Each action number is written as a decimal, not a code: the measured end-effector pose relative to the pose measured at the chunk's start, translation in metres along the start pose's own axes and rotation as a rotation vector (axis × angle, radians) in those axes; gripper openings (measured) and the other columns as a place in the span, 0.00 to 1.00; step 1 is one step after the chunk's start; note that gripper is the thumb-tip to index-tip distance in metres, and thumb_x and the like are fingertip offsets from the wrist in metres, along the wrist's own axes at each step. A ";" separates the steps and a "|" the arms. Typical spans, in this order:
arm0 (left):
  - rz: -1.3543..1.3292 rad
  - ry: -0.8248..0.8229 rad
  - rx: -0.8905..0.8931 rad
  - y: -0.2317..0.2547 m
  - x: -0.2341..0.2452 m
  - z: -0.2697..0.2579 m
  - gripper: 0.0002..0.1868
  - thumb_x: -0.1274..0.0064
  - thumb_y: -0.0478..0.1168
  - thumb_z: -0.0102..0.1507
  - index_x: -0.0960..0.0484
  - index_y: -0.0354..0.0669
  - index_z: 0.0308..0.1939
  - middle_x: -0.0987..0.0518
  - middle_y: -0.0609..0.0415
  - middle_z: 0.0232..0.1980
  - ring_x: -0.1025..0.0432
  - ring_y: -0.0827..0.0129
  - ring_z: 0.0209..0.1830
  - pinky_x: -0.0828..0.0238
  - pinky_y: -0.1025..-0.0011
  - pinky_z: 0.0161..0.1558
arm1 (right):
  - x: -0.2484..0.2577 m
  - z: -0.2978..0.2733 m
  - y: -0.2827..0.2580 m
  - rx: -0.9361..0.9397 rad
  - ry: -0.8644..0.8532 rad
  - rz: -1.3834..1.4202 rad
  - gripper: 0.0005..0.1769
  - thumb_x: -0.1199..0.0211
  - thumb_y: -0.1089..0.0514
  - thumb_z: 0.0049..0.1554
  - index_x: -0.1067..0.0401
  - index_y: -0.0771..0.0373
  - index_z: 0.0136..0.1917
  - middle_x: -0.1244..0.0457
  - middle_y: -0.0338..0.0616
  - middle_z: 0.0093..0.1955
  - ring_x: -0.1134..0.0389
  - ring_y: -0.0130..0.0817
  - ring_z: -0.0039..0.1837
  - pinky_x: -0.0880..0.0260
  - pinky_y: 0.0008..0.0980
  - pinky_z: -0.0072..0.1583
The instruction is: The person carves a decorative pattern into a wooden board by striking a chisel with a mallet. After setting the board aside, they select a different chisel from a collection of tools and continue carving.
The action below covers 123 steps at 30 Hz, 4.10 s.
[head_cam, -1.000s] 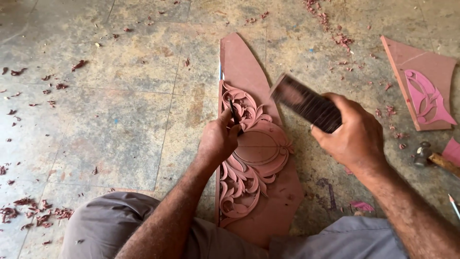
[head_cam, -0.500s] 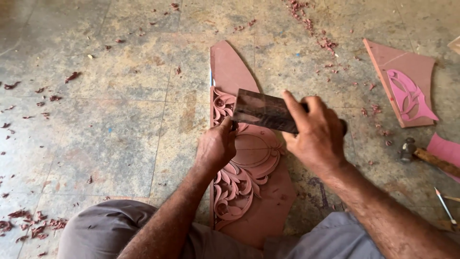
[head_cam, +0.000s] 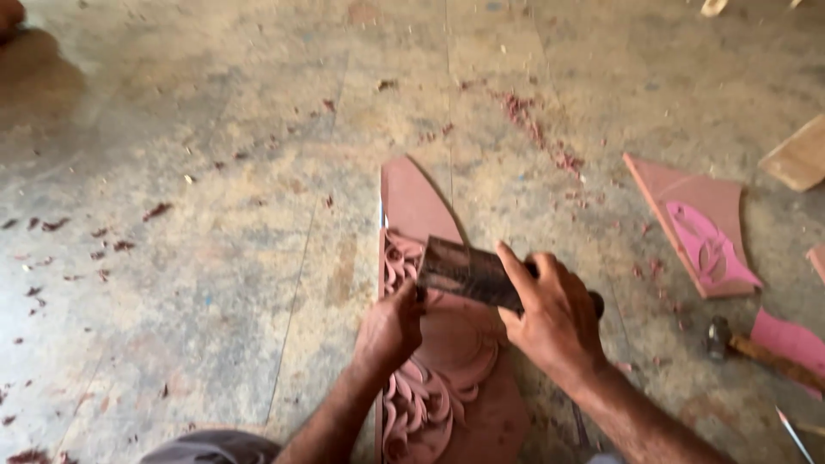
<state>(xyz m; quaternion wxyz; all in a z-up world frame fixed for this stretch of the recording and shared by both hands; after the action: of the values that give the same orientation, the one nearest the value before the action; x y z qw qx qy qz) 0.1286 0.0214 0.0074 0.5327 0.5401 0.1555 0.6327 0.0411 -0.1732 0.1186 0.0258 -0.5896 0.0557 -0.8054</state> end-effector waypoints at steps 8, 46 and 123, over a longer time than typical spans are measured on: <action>0.075 -0.053 0.085 -0.005 -0.003 0.003 0.09 0.46 0.34 0.62 0.20 0.45 0.47 0.16 0.40 0.36 0.21 0.43 0.35 0.25 0.52 0.33 | 0.023 0.000 -0.001 0.052 0.295 0.275 0.56 0.22 0.58 0.40 0.44 0.59 0.78 0.38 0.54 0.54 0.32 0.50 0.52 0.26 0.45 0.49; 0.141 -0.580 0.267 -0.007 -0.015 0.031 0.09 0.52 0.40 0.69 0.20 0.48 0.51 0.16 0.53 0.40 0.19 0.66 0.37 0.18 0.65 0.43 | -0.006 0.002 0.032 -0.051 0.211 0.383 0.34 0.23 0.54 0.51 0.38 0.71 0.61 0.36 0.54 0.50 0.30 0.38 0.43 0.22 0.38 0.41; 0.458 -0.870 -0.009 0.035 -0.073 0.033 0.17 0.60 0.33 0.70 0.23 0.53 0.60 0.16 0.50 0.47 0.22 0.67 0.36 0.19 0.69 0.36 | 0.009 -0.004 0.037 -0.070 0.022 0.153 0.52 0.21 0.62 0.39 0.38 0.56 0.75 0.34 0.50 0.52 0.30 0.41 0.46 0.22 0.40 0.46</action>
<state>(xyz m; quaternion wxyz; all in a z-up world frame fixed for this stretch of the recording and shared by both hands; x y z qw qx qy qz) 0.1279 -0.0657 0.0087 0.3978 0.7722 -0.2071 0.4500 0.0333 -0.2109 0.1215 0.0662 -0.5752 0.1289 -0.8050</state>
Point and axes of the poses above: each hand's wrist, its own z-axis towards the middle knuckle, its own x-axis out of the back of the hand, y = z × x, the point moved 6 cm from there along z, towards the middle knuckle
